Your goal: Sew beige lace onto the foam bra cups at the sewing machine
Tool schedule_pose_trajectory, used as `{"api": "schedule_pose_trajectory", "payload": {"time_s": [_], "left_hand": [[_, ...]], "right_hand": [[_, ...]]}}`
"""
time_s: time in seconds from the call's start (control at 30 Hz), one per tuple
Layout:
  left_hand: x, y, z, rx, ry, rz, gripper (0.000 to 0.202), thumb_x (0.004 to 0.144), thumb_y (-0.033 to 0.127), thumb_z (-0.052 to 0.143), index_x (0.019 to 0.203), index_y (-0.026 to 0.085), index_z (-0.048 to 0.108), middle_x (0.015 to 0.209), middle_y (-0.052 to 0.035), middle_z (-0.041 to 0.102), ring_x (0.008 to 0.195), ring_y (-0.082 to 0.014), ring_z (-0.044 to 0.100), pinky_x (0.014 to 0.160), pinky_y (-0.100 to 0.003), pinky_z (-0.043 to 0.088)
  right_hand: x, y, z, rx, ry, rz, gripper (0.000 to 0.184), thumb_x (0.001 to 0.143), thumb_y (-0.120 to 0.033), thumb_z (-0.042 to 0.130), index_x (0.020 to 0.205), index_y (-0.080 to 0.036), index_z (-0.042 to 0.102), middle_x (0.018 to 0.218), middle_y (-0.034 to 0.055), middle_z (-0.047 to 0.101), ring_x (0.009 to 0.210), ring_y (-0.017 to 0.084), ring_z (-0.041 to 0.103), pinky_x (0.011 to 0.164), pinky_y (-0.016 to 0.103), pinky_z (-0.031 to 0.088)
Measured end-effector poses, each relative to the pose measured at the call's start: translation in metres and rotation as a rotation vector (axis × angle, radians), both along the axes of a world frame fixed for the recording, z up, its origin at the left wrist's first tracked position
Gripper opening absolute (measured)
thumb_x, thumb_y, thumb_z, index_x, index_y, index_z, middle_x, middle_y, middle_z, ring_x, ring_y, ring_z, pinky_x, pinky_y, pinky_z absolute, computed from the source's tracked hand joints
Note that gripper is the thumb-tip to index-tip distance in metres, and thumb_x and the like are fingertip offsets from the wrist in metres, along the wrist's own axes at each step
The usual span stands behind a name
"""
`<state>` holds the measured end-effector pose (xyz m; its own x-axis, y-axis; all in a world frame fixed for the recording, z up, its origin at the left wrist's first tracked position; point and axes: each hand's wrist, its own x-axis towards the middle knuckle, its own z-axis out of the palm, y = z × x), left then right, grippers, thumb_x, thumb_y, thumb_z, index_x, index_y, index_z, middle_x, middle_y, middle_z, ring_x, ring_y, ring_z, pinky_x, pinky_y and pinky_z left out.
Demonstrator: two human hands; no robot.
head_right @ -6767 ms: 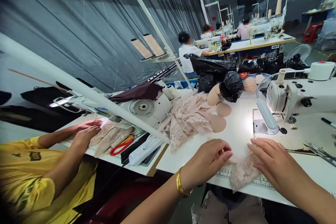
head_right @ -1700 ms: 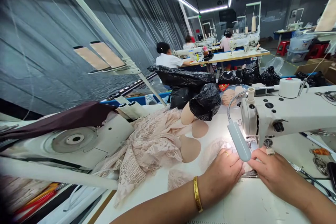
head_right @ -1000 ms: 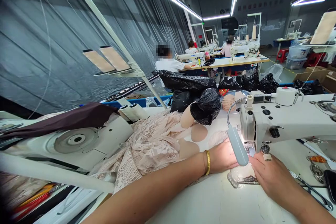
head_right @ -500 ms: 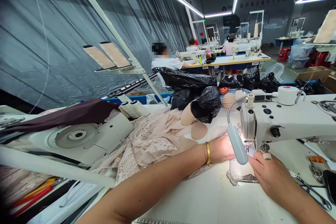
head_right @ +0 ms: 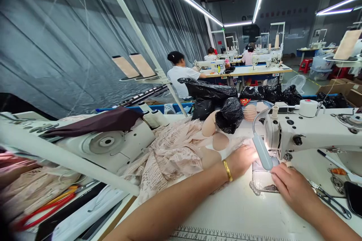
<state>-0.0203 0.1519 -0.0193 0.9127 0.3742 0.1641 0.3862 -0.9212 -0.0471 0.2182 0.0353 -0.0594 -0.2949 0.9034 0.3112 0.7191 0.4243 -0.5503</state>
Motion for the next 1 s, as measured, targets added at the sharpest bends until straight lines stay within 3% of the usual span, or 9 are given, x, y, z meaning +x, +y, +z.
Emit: {"api": "schedule_pose_trajectory", "payload": {"time_s": [0.13, 0.2, 0.3, 0.37, 0.5, 0.63, 0.77, 0.87, 1.0], "left_hand": [[-0.023, -0.06, 0.006, -0.272, -0.273, -0.064, 0.026, 0.098, 0.016, 0.057, 0.124, 0.018, 0.063, 0.125, -0.0113, 0.071, 0.12, -0.0204, 0.065, 0.107, -0.035, 0.047], [-0.028, -0.102, 0.002, -0.755, -0.526, -0.008, 0.029, 0.095, 0.04, 0.07, 0.115, 0.019, 0.067, 0.122, -0.0122, 0.072, 0.115, -0.0234, 0.067, 0.103, -0.038, 0.051], [-0.023, -0.149, -0.004, -1.692, -0.811, 0.279, 0.06, 0.079, 0.066, 0.081, 0.106, 0.014, 0.07, 0.1, -0.0132, 0.075, 0.09, -0.0225, 0.072, 0.084, -0.035, 0.057], [-0.017, -0.159, -0.004, -1.951, -1.175, 0.484, 0.065, 0.072, 0.063, 0.089, 0.108, 0.012, 0.07, 0.104, -0.014, 0.075, 0.093, -0.0223, 0.073, 0.088, -0.034, 0.056], [-0.009, -0.151, 0.003, -1.843, -1.754, 0.602, 0.061, 0.057, 0.039, 0.102, 0.104, 0.015, 0.073, 0.108, -0.0119, 0.077, 0.098, -0.0239, 0.072, 0.094, -0.034, 0.056], [-0.005, -0.156, 0.01, -1.824, -1.648, 0.392, 0.054, 0.062, 0.04, 0.1, 0.103, 0.014, 0.077, 0.104, -0.0124, 0.078, 0.102, -0.0282, 0.073, 0.096, -0.037, 0.055], [-0.006, -0.171, 0.016, -1.982, -1.405, 0.23, 0.056, 0.064, 0.042, 0.099, 0.108, 0.013, 0.079, 0.113, -0.0156, 0.077, 0.109, -0.0322, 0.071, 0.099, -0.04, 0.053], [-0.005, -0.171, 0.016, -1.972, -1.498, 0.332, 0.059, 0.062, 0.04, 0.1, 0.111, 0.014, 0.079, 0.115, -0.016, 0.077, 0.107, -0.0309, 0.072, 0.092, -0.036, 0.055], [0.003, -0.163, 0.01, -1.913, -1.725, 0.545, 0.056, 0.057, 0.04, 0.101, 0.104, 0.016, 0.08, 0.119, -0.0138, 0.077, 0.108, -0.028, 0.071, 0.088, -0.032, 0.056]], "right_hand": [[-0.03, -0.006, 0.009, -0.389, 0.576, -0.027, 0.034, 0.106, -0.049, 0.05, 0.132, -0.026, 0.047, 0.09, 0.0012, 0.07, 0.079, 0.021, 0.07, 0.066, 0.032, 0.056], [-0.049, -0.014, 0.014, -0.457, 0.777, -0.051, 0.048, 0.101, -0.055, 0.057, 0.137, -0.025, 0.045, 0.078, -0.0032, 0.065, 0.067, 0.018, 0.064, 0.061, 0.03, 0.052], [-0.073, -0.039, 0.018, -0.467, 0.907, -0.181, 0.055, 0.094, -0.059, 0.067, 0.136, -0.026, 0.052, 0.073, -0.0045, 0.062, 0.061, 0.016, 0.059, 0.061, 0.03, 0.052], [-0.082, -0.062, 0.014, -0.42, 0.93, -0.248, 0.054, 0.091, -0.059, 0.071, 0.133, -0.029, 0.057, 0.079, -0.0017, 0.066, 0.069, 0.019, 0.064, 0.067, 0.031, 0.054], [-0.087, -0.102, 0.0, -0.346, 0.829, -0.312, 0.045, 0.088, -0.06, 0.074, 0.121, -0.031, 0.07, 0.098, 0.0035, 0.074, 0.091, 0.024, 0.071, 0.078, 0.031, 0.058], [-0.077, -0.108, 0.009, -0.367, 0.746, -0.291, 0.054, 0.086, -0.066, 0.071, 0.128, -0.031, 0.073, 0.131, 0.0068, 0.073, 0.119, 0.032, 0.069, 0.094, 0.033, 0.059], [-0.065, -0.094, 0.036, -0.563, 0.944, -0.333, 0.073, 0.091, -0.074, 0.059, 0.151, -0.034, 0.055, 0.142, 0.0078, 0.069, 0.126, 0.033, 0.067, 0.097, 0.042, 0.059], [-0.065, -0.093, 0.043, -0.658, 1.159, -0.345, 0.079, 0.09, -0.076, 0.058, 0.157, -0.035, 0.046, 0.132, 0.0079, 0.075, 0.111, 0.031, 0.074, 0.093, 0.044, 0.06], [-0.076, -0.098, 0.034, -0.606, 1.258, -0.372, 0.09, 0.079, -0.061, 0.082, 0.156, -0.033, 0.045, 0.118, 0.0086, 0.079, 0.105, 0.03, 0.075, 0.094, 0.043, 0.06]]}}
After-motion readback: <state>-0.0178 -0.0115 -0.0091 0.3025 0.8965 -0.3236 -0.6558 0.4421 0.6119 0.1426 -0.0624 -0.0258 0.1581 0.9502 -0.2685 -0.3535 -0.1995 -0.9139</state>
